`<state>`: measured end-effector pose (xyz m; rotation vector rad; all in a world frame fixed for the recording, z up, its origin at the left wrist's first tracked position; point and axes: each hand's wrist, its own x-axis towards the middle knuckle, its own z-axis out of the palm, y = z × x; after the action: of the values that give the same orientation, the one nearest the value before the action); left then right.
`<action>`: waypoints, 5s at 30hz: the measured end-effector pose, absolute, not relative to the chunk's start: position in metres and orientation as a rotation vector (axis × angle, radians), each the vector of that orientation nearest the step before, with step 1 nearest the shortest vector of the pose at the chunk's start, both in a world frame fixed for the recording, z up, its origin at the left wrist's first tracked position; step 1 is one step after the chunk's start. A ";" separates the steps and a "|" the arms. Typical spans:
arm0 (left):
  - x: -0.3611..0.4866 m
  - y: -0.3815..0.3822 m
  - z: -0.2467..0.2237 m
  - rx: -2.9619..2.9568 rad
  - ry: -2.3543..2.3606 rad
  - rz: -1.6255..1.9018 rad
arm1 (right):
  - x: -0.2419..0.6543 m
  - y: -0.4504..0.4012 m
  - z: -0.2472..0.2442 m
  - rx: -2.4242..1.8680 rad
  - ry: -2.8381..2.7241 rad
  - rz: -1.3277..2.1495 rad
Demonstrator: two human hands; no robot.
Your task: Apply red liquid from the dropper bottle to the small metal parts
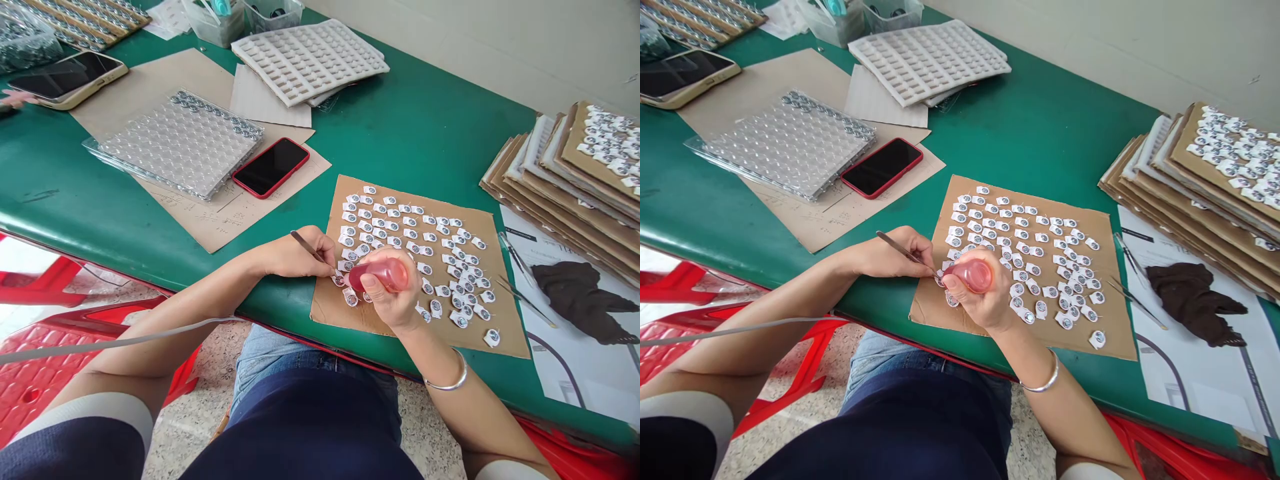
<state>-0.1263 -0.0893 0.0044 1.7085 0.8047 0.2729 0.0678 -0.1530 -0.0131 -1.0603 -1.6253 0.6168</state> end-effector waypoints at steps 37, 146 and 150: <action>-0.091 -0.166 -0.008 2.218 1.010 0.656 | 0.107 -0.135 0.003 -1.178 -1.247 0.740; -0.092 -0.134 0.013 2.292 0.772 0.441 | 0.099 -0.141 0.000 -1.268 -1.733 0.556; -0.090 -0.116 0.022 2.147 0.785 0.320 | 0.099 -0.141 -0.001 -1.283 -1.734 0.559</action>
<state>-0.0898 -0.1158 0.0219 2.1473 0.7846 0.3204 0.0989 -0.1413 -0.0009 -1.2833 -1.7338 0.5589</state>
